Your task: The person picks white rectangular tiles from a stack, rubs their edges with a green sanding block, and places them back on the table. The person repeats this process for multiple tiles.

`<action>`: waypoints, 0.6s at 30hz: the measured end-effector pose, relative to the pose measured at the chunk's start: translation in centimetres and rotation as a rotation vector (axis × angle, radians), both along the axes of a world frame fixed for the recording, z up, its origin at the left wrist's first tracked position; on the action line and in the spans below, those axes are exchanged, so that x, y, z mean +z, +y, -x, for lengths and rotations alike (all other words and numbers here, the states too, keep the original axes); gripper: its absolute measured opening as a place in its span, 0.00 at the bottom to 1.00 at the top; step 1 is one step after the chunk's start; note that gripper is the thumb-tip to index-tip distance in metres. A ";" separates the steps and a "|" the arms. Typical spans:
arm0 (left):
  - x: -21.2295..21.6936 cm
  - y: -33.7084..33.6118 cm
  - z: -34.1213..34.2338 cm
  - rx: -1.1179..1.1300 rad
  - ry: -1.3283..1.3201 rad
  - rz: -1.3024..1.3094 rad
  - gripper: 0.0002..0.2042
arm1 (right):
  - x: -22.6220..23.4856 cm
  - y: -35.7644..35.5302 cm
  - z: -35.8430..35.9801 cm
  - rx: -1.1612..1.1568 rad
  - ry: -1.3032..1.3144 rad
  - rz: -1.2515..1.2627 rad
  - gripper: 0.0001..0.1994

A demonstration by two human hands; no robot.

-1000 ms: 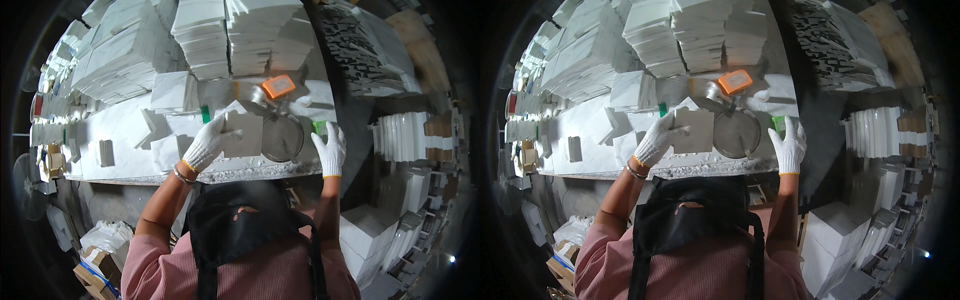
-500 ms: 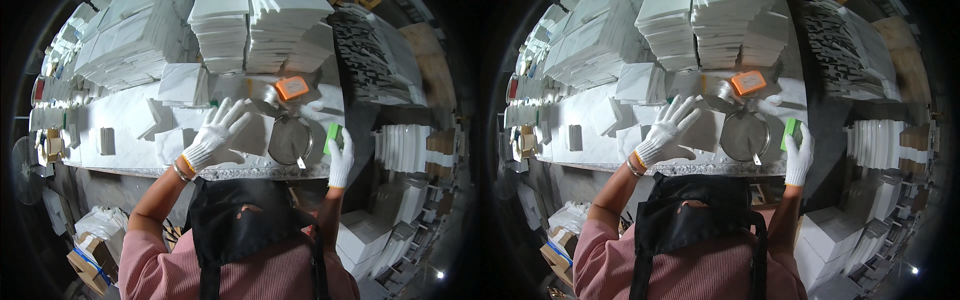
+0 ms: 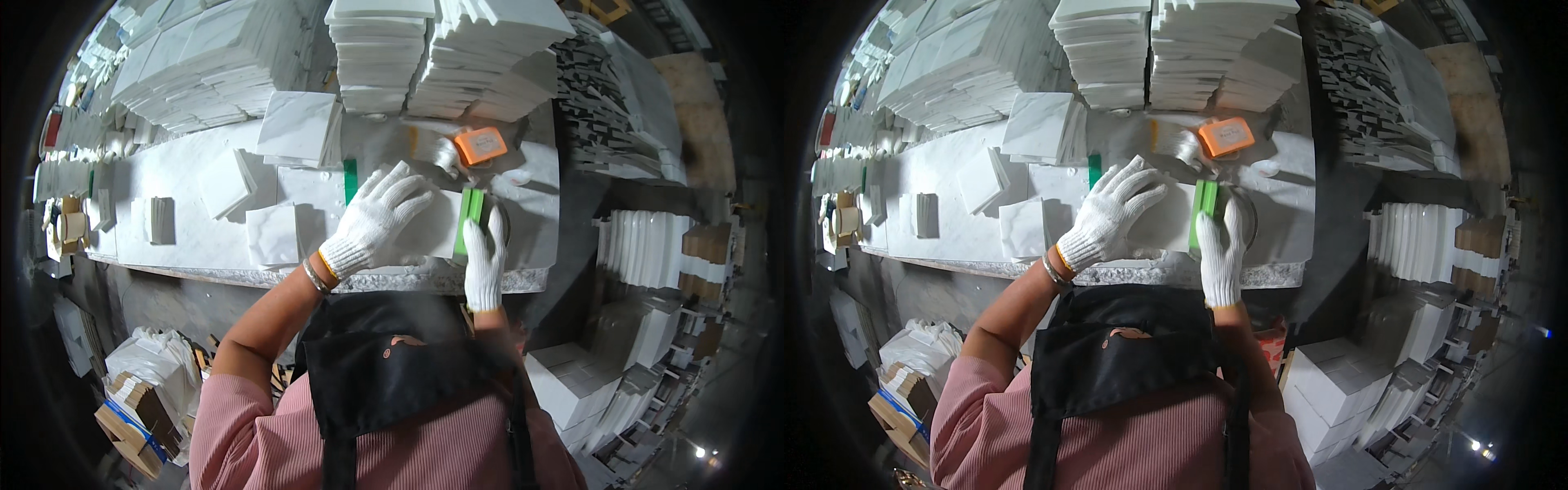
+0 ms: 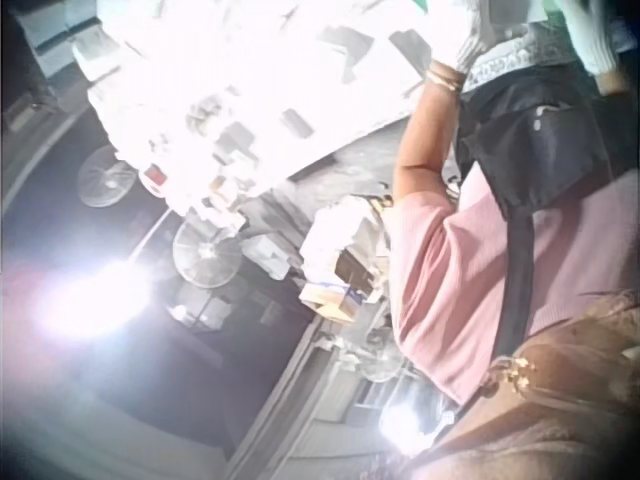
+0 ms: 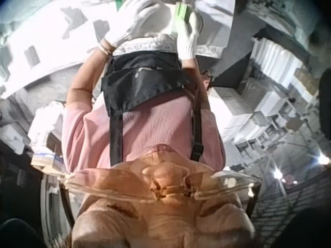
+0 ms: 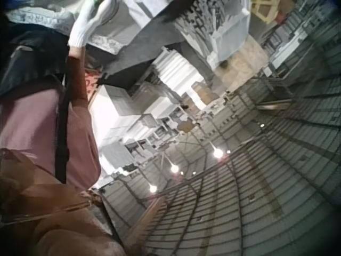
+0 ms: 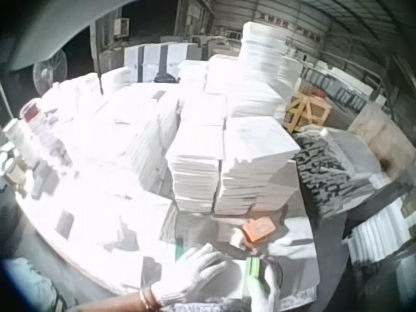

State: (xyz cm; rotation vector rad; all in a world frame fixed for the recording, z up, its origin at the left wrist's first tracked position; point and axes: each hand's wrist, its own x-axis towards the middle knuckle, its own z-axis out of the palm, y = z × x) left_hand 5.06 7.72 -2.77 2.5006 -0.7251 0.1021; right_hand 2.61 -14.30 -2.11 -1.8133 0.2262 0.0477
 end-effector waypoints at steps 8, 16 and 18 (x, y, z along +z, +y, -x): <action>-0.3 -0.1 0.2 0.039 0.025 0.043 0.40 | 0.4 -0.2 1.6 0.246 -0.456 0.400 0.30; -0.3 -0.4 0.3 0.040 0.060 0.041 0.41 | -1.7 -0.9 -2.5 0.095 -0.027 0.265 0.29; -0.1 -0.1 0.4 0.047 0.071 0.058 0.41 | -0.5 -0.5 0.1 0.205 -0.331 0.373 0.29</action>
